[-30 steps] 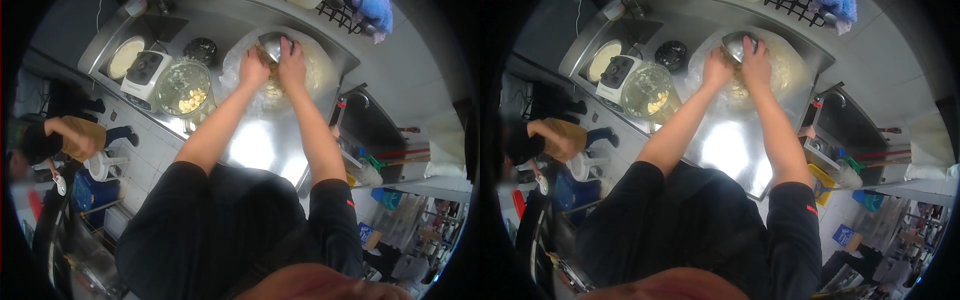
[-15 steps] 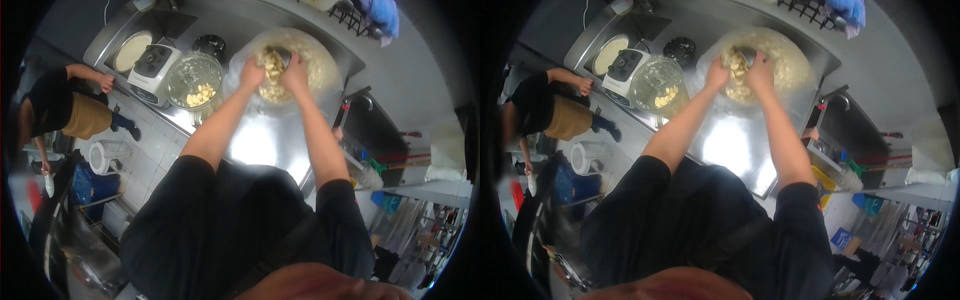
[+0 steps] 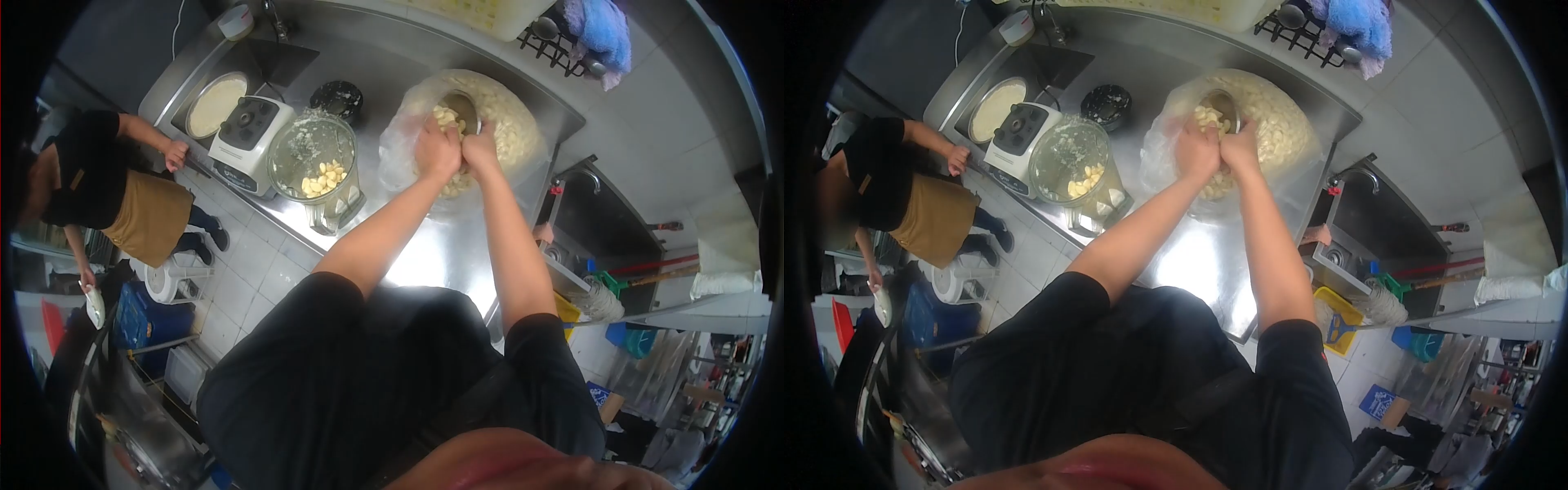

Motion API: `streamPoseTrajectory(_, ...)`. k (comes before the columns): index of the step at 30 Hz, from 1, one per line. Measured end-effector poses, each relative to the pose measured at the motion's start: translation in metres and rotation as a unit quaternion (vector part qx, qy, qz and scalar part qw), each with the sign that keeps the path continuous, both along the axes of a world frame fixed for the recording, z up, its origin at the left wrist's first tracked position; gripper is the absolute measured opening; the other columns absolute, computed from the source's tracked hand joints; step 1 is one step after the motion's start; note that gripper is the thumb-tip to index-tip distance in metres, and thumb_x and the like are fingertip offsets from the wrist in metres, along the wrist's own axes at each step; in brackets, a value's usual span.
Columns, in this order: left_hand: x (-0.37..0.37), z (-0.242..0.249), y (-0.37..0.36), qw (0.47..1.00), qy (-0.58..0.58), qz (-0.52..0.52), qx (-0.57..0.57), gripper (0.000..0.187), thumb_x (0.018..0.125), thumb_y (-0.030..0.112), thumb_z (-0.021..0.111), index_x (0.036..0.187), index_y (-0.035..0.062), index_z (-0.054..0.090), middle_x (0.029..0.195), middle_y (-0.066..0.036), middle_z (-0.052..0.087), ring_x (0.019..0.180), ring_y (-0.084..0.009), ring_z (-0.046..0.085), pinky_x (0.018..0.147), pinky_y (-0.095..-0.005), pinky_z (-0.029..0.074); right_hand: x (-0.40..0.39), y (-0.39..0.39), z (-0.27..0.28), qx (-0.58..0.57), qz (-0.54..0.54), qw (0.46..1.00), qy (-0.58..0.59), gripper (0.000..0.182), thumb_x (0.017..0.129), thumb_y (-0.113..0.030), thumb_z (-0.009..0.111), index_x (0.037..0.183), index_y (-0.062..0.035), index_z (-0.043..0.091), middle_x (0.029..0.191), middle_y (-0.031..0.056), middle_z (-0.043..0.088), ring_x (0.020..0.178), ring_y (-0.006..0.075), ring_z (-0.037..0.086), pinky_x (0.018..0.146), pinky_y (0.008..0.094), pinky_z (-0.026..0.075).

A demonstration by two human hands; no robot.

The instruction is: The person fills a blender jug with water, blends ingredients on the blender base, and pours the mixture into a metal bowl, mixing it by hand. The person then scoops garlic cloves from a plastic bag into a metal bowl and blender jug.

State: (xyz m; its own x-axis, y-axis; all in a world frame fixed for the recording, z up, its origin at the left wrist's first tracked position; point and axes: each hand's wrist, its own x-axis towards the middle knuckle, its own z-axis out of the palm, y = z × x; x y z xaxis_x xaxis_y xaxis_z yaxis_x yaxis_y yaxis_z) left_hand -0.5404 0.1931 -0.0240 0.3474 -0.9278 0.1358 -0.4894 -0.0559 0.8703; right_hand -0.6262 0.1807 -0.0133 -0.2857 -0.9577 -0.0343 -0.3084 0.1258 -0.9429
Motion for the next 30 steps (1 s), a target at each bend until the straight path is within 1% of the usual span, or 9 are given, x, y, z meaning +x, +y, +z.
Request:
streamPoseTrajectory(1,-0.002,0.000,-0.006,0.999,-0.015,-0.019,-0.027,0.053,0.091,0.032,0.051,0.128,-0.0048,0.043,0.113,-0.029,0.056,0.104,-0.0453,0.055,0.088,-0.0520,0.043,0.000,0.003,0.003,0.019,-0.012,0.989,-0.144,0.057,0.083,-0.007,0.058,0.133,0.0038,0.034,0.120,0.0249,0.054,0.108,0.0326,0.057,0.088,0.0369,0.047)
streamPoseTrajectory(5,-0.006,-0.004,-0.007,0.997,-0.042,-0.049,-0.046,0.062,0.089,0.031,0.053,0.136,-0.0049,0.035,0.120,-0.031,0.051,0.109,-0.0461,0.051,0.093,-0.0510,0.041,-0.004,0.008,0.005,0.046,-0.016,0.986,-0.159,0.056,0.083,0.000,0.054,0.134,0.0038,0.031,0.119,0.0222,0.052,0.105,0.0284,0.056,0.084,0.0340,0.049)
streamPoseTrajectory(9,-0.009,0.010,-0.009,0.993,-0.015,-0.099,-0.065,0.066,0.088,0.031,0.054,0.140,-0.0035,0.031,0.130,-0.031,0.045,0.119,-0.0459,0.045,0.100,-0.0501,0.037,-0.004,0.025,0.016,-0.017,-0.051,0.978,-0.204,0.059,0.084,0.000,0.053,0.136,0.0022,0.027,0.124,0.0229,0.049,0.108,0.0288,0.055,0.081,0.0358,0.050)
streamPoseTrajectory(11,-0.020,0.023,-0.009,0.977,-0.040,-0.100,-0.183,0.066,0.086,0.030,0.056,0.140,-0.0015,0.033,0.137,-0.031,0.039,0.125,-0.0458,0.040,0.104,-0.0495,0.034,-0.005,0.036,0.037,-0.036,-0.063,0.971,-0.227,0.060,0.084,0.000,0.053,0.137,0.0011,0.025,0.126,0.0226,0.048,0.108,0.0285,0.055,0.080,0.0367,0.051)
streamPoseTrajectory(15,-0.026,0.060,-0.001,0.962,0.020,-0.164,-0.219,0.064,0.085,0.025,0.059,0.139,-0.0004,0.037,0.140,-0.028,0.037,0.128,-0.0460,0.037,0.106,-0.0483,0.033,-0.009,0.059,0.077,-0.086,-0.087,0.967,-0.225,0.061,0.086,0.000,0.051,0.139,-0.0047,0.021,0.129,0.0204,0.044,0.109,0.0273,0.054,0.076,0.0370,0.054)
streamPoseTrajectory(22,0.044,0.114,0.030,0.948,0.047,-0.119,-0.291,0.058,0.085,0.025,0.060,0.136,0.0041,0.042,0.138,-0.023,0.040,0.123,-0.0414,0.046,0.101,-0.0446,0.039,0.051,0.084,0.117,-0.135,-0.001,0.961,-0.241,0.064,0.085,0.004,0.050,0.140,-0.0060,0.017,0.130,0.0194,0.043,0.108,0.0233,0.054,0.072,0.0289,0.052)
streamPoseTrajectory(24,0.079,0.114,0.031,0.939,-0.042,-0.040,-0.339,0.055,0.086,0.023,0.061,0.135,0.0038,0.044,0.134,-0.022,0.043,0.123,-0.0397,0.046,0.102,-0.0434,0.038,0.082,0.079,0.114,-0.194,0.074,0.948,-0.241,0.066,0.085,0.004,0.050,0.140,-0.0027,0.015,0.130,0.0215,0.043,0.111,0.0256,0.053,0.080,0.0307,0.051)
streamPoseTrajectory(27,0.146,0.125,0.045,0.922,-0.051,-0.010,-0.384,0.053,0.085,0.021,0.061,0.132,0.0024,0.045,0.134,-0.024,0.042,0.124,-0.0406,0.044,0.102,-0.0447,0.038,0.136,0.076,0.105,-0.359,0.123,0.924,-0.035,0.069,0.078,0.009,0.049,0.140,0.0008,0.019,0.137,0.0277,0.033,0.119,0.0363,0.047,0.095,0.0397,0.045)
streamPoseTrajectory(30,0.189,0.098,0.058,0.922,-0.050,0.067,-0.379,0.051,0.085,0.018,0.062,0.130,0.0004,0.045,0.132,-0.023,0.046,0.120,-0.0379,0.049,0.099,-0.0424,0.041,0.170,0.079,0.091,-0.374,0.167,0.911,0.052,0.071,0.074,0.013,0.049,0.139,-0.0018,0.025,0.135,0.0288,0.031,0.118,0.0434,0.047,0.094,0.0417,0.046)
